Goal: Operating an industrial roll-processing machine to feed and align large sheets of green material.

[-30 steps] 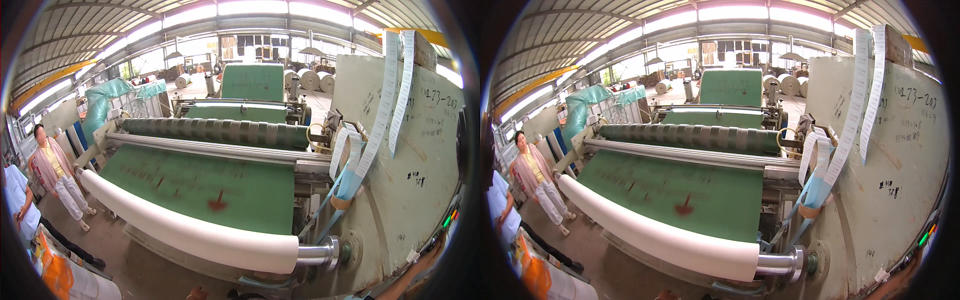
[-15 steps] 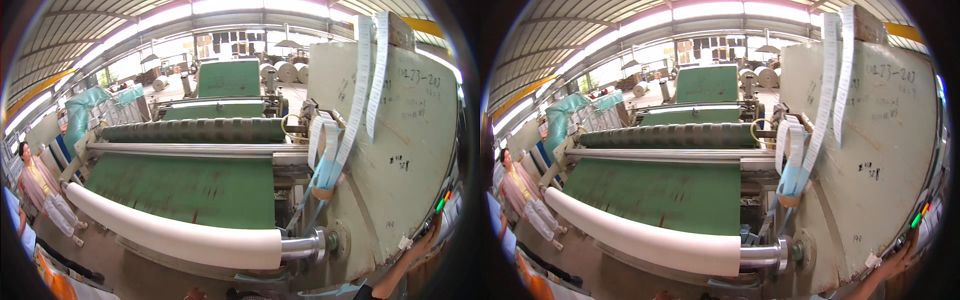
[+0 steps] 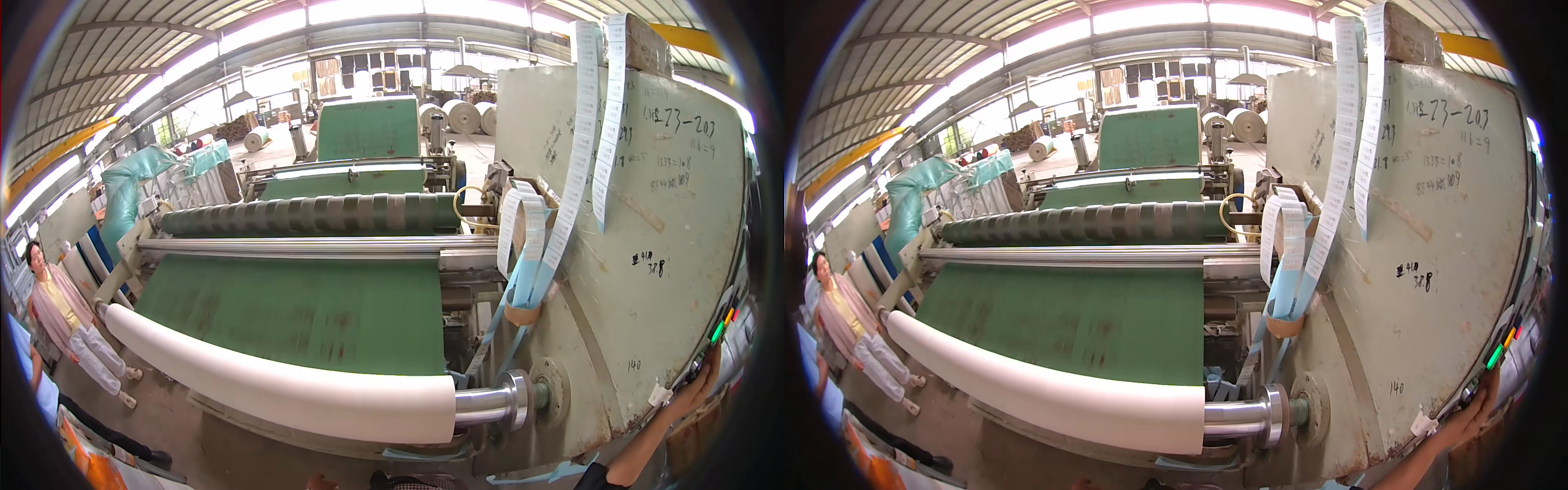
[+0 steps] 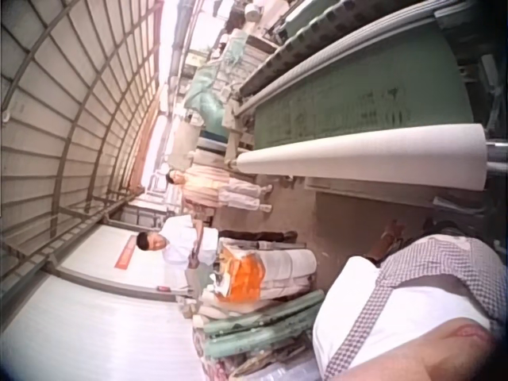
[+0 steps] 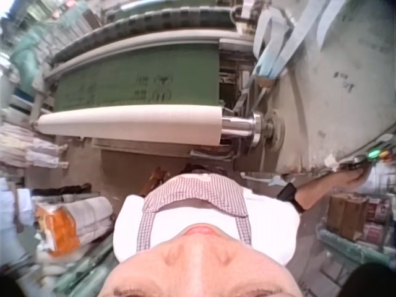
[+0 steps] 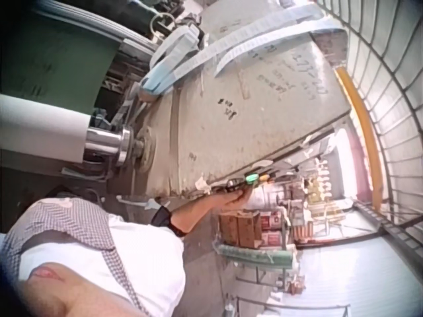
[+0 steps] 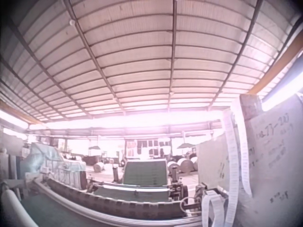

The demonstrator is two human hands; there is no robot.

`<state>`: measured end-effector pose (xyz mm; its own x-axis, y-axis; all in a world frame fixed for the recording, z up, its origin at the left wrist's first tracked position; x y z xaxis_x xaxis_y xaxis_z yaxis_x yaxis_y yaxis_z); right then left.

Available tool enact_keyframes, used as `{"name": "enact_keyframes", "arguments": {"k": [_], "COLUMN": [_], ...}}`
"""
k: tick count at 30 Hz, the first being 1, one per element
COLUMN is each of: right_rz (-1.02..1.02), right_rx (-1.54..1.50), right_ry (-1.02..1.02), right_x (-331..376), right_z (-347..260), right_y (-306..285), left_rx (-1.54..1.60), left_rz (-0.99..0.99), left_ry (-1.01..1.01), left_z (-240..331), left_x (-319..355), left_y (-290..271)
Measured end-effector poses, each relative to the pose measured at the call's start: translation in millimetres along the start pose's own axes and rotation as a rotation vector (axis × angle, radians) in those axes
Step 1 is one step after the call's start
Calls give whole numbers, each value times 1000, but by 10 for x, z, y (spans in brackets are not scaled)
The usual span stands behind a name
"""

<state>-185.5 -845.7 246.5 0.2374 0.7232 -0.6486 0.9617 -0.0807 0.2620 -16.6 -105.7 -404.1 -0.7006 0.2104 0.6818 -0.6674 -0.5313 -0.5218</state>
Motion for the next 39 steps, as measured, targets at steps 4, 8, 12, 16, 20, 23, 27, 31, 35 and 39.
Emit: {"name": "enact_keyframes", "arguments": {"k": [4, 8, 12, 16, 20, 23, 27, 31, 35, 39], "right_rz": [-26, -30, -43, -21, -51, -60, 10, 101, 107, 137], "right_rx": [-67, -95, -79, -40, -103, -148, 0, -193, -275, -113], "right_ry": [-21, -42, -28, -28, -47, -66, -68, 27, 101, 42], "right_x": [-31, -63, -16, 30, -44, -50, 292, 503, 484, 500], "right_z": [71, 119, 66, -1, 123, 164, 233, 299, 420, 364], "right_y": [76, -6, 39, 25, 7, -5, -179, -136, -150, -381], "left_rx": [-160, -83, -379, 10, 110, 219, 276, -322, -1311, 126], "left_rz": [-33, 79, -44, 22, 41, 79, 112, -80, 286, 1098], "left_ry": [59, -110, 56, -127, -156, -146, -216, 50, 397, -91], "left_z": [-426, -242, -126, 164, 411, 483, 1311, 238, 408, 1244], "left_x": [-328, -172, -149, 134, 381, 487, 1093, 179, 546, 1073], "left_y": [202, 90, 101, -57, -156, -216, -659, -204, -678, -1899]}}
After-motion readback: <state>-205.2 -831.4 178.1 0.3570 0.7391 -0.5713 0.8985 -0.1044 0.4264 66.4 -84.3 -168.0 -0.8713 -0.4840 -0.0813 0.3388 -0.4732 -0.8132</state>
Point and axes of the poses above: each hand's wrist, its own x-axis away from the middle knuckle, its own y-axis out of the palm, z = x × y, the point moved 7 cm from there along -x, towards the middle knuckle, and after that the axes turned 11 degrees about y, right-handed, at the moved point
